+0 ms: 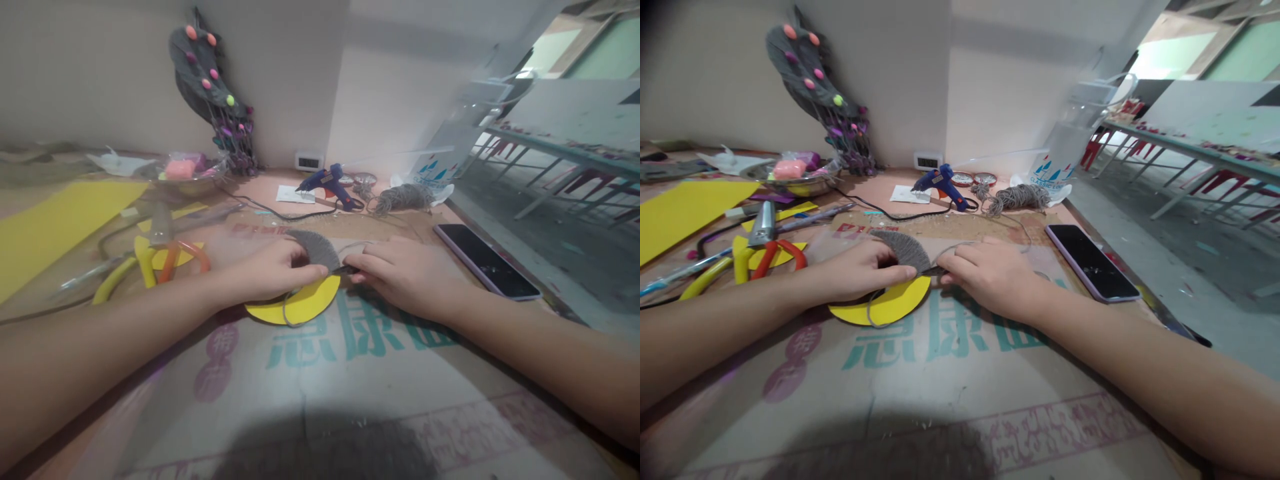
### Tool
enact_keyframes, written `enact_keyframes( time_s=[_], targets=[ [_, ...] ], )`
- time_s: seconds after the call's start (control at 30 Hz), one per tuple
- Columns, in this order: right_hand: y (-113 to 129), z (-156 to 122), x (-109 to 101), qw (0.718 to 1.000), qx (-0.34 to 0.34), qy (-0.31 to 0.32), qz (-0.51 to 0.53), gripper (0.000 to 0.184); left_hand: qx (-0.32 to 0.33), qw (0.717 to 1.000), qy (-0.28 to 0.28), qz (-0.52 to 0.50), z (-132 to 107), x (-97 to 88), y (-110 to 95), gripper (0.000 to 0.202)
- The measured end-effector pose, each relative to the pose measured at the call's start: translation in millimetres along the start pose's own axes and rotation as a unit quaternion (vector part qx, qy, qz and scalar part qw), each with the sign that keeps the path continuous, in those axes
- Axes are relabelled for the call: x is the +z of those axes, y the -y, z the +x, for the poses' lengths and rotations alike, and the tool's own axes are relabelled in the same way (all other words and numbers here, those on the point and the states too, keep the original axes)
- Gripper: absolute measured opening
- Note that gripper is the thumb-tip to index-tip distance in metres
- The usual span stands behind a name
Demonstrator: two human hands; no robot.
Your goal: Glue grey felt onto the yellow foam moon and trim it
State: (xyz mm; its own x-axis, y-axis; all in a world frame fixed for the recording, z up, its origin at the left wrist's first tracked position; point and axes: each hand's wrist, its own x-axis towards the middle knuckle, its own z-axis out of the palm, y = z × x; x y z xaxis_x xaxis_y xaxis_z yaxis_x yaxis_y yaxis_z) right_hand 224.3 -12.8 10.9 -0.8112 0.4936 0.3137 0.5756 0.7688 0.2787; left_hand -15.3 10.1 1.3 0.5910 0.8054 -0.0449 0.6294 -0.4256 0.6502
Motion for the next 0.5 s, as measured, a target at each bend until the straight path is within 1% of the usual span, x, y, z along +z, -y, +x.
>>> enact_keyframes(
  time_s=[0.1,0.33,0.4,0.5],
  targets=[
    [-0.4,-0.2,-0.8,1.0,-0.006,-0.002,-0.004,0.032,0.005,1.0,0.004,0.0,-0.1,-0.5,-0.4,0.046],
    [-2.7,0.0,2.1,1.0,-0.021,-0.006,0.002,0.033,0.005,1.0,0.01,0.0,0.9,0.0,1.7,0.05],
    [-3.1,-0.3,2.5,1.0,-0.015,-0.005,0.006,0.032,0.008,1.0,0.007,0.0,1.0,0.0,1.7,0.049],
    [-2.7,-0.2,1.3,1.0,0.011,-0.008,0.024,0.029,0.002,1.0,0.004,0.0,1.0,-0.1,2.1,0.049]
  ],
)
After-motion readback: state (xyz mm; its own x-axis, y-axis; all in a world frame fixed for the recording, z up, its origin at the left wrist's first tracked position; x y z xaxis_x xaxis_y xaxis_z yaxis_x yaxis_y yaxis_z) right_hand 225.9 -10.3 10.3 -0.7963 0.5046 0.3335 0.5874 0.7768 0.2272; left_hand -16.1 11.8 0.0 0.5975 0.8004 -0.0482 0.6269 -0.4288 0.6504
